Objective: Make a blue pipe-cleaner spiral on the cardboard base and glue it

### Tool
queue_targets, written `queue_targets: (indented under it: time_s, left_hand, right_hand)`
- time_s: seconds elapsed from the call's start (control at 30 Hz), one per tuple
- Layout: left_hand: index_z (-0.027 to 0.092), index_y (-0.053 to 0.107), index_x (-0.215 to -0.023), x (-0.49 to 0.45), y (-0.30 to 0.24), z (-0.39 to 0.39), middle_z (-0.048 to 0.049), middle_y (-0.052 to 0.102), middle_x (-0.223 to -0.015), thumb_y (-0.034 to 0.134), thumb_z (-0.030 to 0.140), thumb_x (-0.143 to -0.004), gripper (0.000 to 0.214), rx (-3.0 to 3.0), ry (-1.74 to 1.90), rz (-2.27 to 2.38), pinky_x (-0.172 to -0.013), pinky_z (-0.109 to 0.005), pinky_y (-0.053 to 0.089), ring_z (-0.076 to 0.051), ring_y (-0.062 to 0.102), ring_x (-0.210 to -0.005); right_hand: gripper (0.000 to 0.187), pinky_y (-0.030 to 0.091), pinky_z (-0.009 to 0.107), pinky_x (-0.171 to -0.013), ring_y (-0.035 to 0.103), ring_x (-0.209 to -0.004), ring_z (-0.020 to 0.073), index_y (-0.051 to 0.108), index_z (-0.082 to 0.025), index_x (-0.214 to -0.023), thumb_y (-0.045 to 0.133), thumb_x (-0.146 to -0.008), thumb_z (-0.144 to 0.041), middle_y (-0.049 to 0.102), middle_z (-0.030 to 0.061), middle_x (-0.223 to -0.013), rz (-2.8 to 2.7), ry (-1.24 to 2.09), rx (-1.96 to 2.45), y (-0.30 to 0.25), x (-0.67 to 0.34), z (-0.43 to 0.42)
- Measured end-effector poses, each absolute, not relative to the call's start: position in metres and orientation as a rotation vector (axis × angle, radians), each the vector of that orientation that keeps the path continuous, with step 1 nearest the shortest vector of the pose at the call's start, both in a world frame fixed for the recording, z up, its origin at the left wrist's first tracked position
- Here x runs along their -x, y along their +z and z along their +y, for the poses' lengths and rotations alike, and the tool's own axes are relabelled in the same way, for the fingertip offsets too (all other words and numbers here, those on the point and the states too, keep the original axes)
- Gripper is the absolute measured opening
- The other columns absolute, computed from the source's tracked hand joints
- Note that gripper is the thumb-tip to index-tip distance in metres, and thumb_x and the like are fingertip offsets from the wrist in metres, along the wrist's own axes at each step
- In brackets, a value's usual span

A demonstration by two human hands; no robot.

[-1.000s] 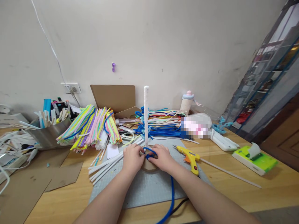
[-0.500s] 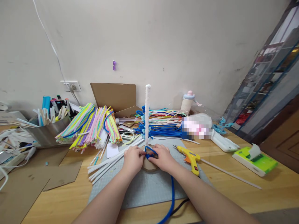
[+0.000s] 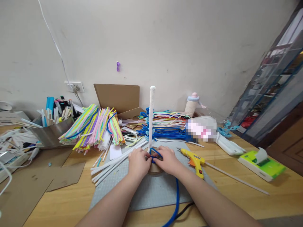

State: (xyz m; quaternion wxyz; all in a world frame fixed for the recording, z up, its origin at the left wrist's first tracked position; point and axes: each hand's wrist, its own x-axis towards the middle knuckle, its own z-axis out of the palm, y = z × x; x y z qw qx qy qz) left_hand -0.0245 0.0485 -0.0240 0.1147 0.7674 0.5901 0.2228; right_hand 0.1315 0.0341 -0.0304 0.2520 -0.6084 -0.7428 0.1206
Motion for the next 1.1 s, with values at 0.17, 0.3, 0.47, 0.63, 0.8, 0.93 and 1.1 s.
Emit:
queue_targets:
  time_s: [0.17, 0.3, 0.47, 0.63, 0.8, 0.93, 1.1]
  left_hand:
    - [0.029, 0.072, -0.076, 0.023, -0.022, 0.046, -0.0018, 0.061, -0.085, 0.065, 0.033, -0.073, 0.009, -2.283, 0.665, 1.727, -0.078, -0.036, 0.031, -0.024, 0.051, -0.093]
    - [0.029, 0.072, -0.077, 0.024, -0.024, 0.047, -0.0017, 0.061, -0.085, 0.065, 0.033, -0.073, 0.009, -2.287, 0.665, 1.73, -0.077, -0.036, 0.031, -0.024, 0.051, -0.092]
    - [0.03, 0.072, -0.077, 0.024, -0.025, 0.047, -0.0014, 0.062, -0.085, 0.065, 0.033, -0.072, 0.009, -2.285, 0.672, 1.726, -0.077, -0.036, 0.03, -0.023, 0.051, -0.092]
    - [0.029, 0.071, -0.077, 0.024, -0.023, 0.046, -0.0017, 0.062, -0.086, 0.064, 0.032, -0.073, 0.009, -2.285, 0.677, 1.718, -0.077, -0.036, 0.03, -0.023, 0.051, -0.092]
    - [0.029, 0.071, -0.078, 0.024, -0.023, 0.045, -0.002, 0.062, -0.085, 0.063, 0.032, -0.073, 0.01, -2.285, 0.668, 1.721, -0.077, -0.036, 0.03, -0.023, 0.051, -0.092]
    - [0.029, 0.072, -0.079, 0.024, -0.023, 0.045, -0.002, 0.062, -0.086, 0.063, 0.033, -0.074, 0.01, -2.286, 0.661, 1.718, -0.077, -0.035, 0.03, -0.023, 0.051, -0.093]
    - [0.03, 0.072, -0.079, 0.025, -0.024, 0.046, -0.0013, 0.062, -0.086, 0.063, 0.032, -0.074, 0.01, -2.297, 0.66, 1.717, -0.077, -0.035, 0.03, -0.022, 0.051, -0.092]
  right_hand:
    - [0.04, 0.032, 0.034, -0.084, 0.052, -0.103, 0.0218, 0.049, -0.023, -0.127, 0.051, -0.087, -0.024, 0.059, 0.0076, -0.116, -1.913, 0.213, 1.66, -0.025, -0.135, 0.039]
    - [0.035, 0.029, 0.033, -0.083, 0.052, -0.105, 0.0201, 0.056, -0.03, -0.12, 0.044, -0.09, -0.016, 0.062, 0.0046, -0.111, -2.061, 0.125, 1.596, -0.02, -0.138, 0.041]
    - [0.025, 0.028, 0.03, -0.077, 0.054, -0.093, 0.0183, 0.068, -0.025, -0.095, 0.044, -0.092, -0.019, 0.065, 0.0036, -0.093, -2.127, 0.044, 1.654, -0.017, -0.144, 0.038]
    - [0.029, 0.031, 0.027, -0.072, 0.054, -0.082, 0.0164, 0.068, -0.028, -0.101, 0.043, -0.091, -0.018, 0.063, 0.0019, -0.09, -2.221, 0.101, 1.647, -0.019, -0.147, 0.034]
    - [0.029, 0.03, 0.027, -0.072, 0.053, -0.082, 0.0168, 0.069, -0.028, -0.098, 0.043, -0.09, -0.018, 0.062, 0.0022, -0.09, -2.258, 0.09, 1.686, -0.018, -0.147, 0.03]
    - [0.029, 0.03, 0.028, -0.072, 0.054, -0.081, 0.0169, 0.07, -0.027, -0.095, 0.043, -0.088, -0.016, 0.063, 0.0026, -0.088, -2.269, 0.113, 1.694, -0.016, -0.148, 0.027]
    - [0.03, 0.033, 0.028, -0.072, 0.056, -0.079, 0.017, 0.07, -0.027, -0.092, 0.044, -0.085, -0.015, 0.065, 0.0017, -0.085, -2.256, 0.169, 1.681, -0.019, -0.15, 0.024]
